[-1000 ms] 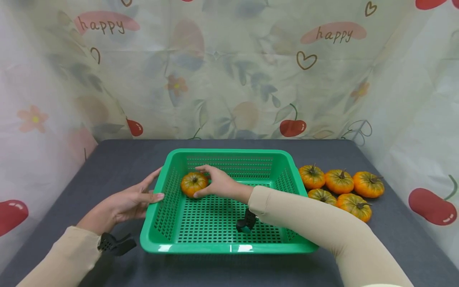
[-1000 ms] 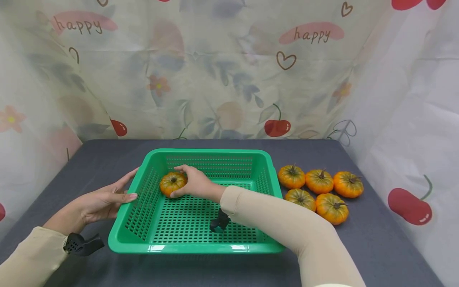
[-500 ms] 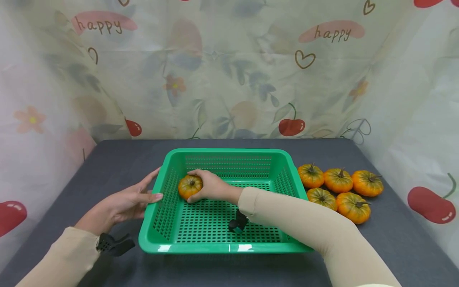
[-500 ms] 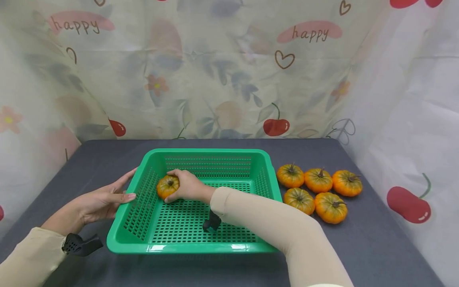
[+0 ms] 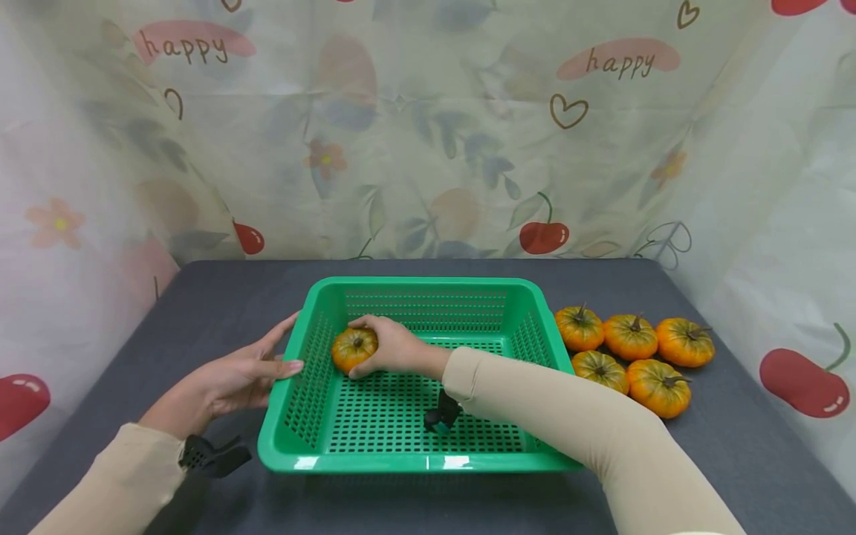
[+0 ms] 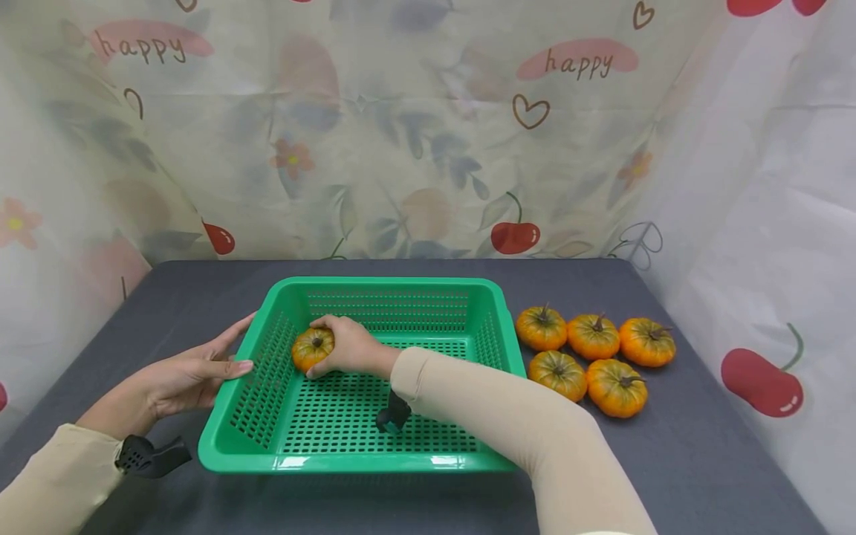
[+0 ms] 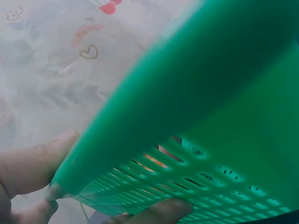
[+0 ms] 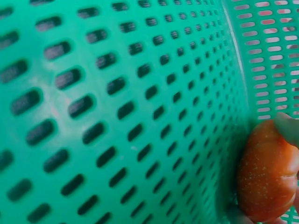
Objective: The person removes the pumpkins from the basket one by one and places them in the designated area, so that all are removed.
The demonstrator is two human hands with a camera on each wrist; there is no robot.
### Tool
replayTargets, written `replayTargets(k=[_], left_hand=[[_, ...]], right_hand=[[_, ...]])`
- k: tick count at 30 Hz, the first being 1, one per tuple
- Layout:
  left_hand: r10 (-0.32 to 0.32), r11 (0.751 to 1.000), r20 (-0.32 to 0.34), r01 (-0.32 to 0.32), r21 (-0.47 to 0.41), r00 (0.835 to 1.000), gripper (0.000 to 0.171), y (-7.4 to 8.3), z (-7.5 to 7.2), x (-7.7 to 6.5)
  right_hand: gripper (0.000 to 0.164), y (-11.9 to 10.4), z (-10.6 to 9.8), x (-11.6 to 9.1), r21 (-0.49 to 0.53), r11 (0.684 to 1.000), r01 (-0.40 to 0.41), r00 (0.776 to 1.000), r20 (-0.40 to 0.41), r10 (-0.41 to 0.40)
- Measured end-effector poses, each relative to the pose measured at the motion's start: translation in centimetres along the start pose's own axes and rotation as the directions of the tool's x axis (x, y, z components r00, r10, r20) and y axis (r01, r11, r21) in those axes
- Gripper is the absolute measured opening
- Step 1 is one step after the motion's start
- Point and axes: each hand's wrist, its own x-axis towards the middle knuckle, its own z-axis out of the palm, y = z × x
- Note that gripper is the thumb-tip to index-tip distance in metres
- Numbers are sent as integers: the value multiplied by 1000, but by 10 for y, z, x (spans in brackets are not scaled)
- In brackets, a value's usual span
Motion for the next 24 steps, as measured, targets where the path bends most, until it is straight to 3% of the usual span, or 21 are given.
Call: replayTargets(k=[15, 24], left_hand=[[15, 1000, 11, -15, 13, 1000, 93, -1, -1, 1], [16, 1000, -1, -16, 23, 1000, 92, -1, 0, 1]], right_hand=[[77, 1, -21, -17, 19, 999, -28, 998, 55, 26], [79, 1, -46, -37, 20, 999, -34, 998, 57, 33]])
